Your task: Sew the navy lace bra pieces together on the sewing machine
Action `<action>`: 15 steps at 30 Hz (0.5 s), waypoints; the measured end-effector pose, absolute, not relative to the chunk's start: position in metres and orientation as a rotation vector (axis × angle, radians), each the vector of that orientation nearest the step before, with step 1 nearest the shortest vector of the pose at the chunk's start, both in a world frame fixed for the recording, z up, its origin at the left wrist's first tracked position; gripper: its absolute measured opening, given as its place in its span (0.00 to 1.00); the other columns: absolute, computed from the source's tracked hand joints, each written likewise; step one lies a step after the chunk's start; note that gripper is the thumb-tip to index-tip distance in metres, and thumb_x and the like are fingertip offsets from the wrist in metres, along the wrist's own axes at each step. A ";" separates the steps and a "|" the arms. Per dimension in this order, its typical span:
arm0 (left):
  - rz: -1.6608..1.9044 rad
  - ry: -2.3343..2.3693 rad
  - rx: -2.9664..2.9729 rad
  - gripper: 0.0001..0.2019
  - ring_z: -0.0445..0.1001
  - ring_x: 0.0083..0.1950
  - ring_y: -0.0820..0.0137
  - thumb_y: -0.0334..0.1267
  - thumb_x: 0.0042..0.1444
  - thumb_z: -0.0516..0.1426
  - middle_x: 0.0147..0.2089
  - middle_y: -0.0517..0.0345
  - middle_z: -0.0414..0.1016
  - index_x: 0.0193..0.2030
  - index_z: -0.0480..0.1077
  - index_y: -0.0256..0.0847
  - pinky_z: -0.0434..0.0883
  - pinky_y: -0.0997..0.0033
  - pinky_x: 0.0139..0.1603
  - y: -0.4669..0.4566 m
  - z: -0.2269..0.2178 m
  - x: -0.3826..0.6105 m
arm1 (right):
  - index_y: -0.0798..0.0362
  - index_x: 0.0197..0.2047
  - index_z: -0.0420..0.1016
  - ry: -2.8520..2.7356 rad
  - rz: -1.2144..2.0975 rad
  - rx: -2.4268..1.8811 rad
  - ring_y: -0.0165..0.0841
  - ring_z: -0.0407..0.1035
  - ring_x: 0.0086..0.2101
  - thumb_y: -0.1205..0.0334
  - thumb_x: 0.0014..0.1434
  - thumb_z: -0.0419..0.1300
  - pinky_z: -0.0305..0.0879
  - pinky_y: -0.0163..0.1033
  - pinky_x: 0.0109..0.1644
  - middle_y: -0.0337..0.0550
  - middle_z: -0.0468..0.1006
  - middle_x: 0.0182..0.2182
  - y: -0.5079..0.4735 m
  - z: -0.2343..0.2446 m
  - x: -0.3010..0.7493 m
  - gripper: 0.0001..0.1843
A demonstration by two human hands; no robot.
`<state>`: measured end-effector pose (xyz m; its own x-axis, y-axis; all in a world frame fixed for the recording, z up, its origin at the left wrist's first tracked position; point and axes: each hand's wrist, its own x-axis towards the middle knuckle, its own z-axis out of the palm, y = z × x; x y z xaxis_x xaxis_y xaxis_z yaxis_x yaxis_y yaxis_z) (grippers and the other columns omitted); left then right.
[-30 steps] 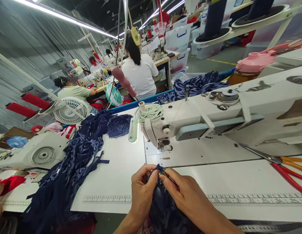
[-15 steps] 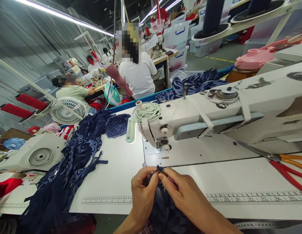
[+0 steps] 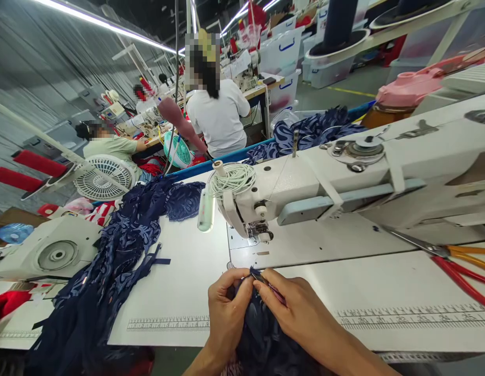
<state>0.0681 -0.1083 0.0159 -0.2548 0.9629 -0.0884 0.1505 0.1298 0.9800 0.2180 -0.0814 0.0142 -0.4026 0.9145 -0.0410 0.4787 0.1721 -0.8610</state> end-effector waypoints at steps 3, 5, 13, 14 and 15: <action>1.201 1.577 1.074 0.07 0.61 0.30 0.73 0.38 0.55 0.61 0.26 0.61 0.67 0.36 0.79 0.38 0.61 0.73 0.32 -0.109 0.017 0.068 | 0.49 0.28 0.54 -1.929 1.233 -1.287 0.28 0.48 0.23 0.45 0.69 0.45 0.46 0.35 0.26 0.31 0.55 0.20 -0.079 0.011 0.221 0.22; 1.183 1.579 1.028 0.08 0.59 0.28 0.74 0.40 0.54 0.61 0.24 0.63 0.63 0.34 0.79 0.37 0.60 0.74 0.31 -0.107 0.018 0.067 | 0.49 0.27 0.55 -1.913 1.292 -1.256 0.28 0.50 0.24 0.44 0.68 0.46 0.48 0.34 0.26 0.32 0.56 0.22 -0.078 0.010 0.224 0.23; 1.159 1.525 0.967 0.12 0.54 0.27 0.76 0.45 0.49 0.65 0.22 0.65 0.57 0.31 0.78 0.36 0.56 0.75 0.29 -0.102 0.027 0.069 | 0.47 0.38 0.71 -1.885 0.964 -1.363 0.28 0.54 0.20 0.47 0.64 0.55 0.53 0.33 0.25 0.30 0.61 0.18 -0.076 0.014 0.228 0.13; 1.143 1.507 0.964 0.12 0.54 0.26 0.76 0.45 0.48 0.66 0.22 0.65 0.56 0.30 0.77 0.36 0.55 0.75 0.29 -0.102 0.028 0.070 | 0.47 0.34 0.69 -1.885 0.972 -1.342 0.28 0.54 0.21 0.48 0.65 0.54 0.52 0.33 0.25 0.31 0.60 0.18 -0.075 0.013 0.228 0.14; 1.119 1.477 0.943 0.13 0.53 0.26 0.76 0.45 0.47 0.66 0.21 0.66 0.55 0.29 0.76 0.35 0.54 0.75 0.28 -0.102 0.027 0.069 | 0.48 0.30 0.65 -1.870 0.992 -1.332 0.27 0.53 0.21 0.48 0.65 0.53 0.52 0.33 0.25 0.31 0.59 0.18 -0.073 0.012 0.229 0.16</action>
<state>0.0694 -0.1018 0.0274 -0.1806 0.9492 -0.2577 0.0090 0.2636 0.9646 0.2287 -0.0735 0.0119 -0.2906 0.9546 0.0663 0.4802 0.2054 -0.8528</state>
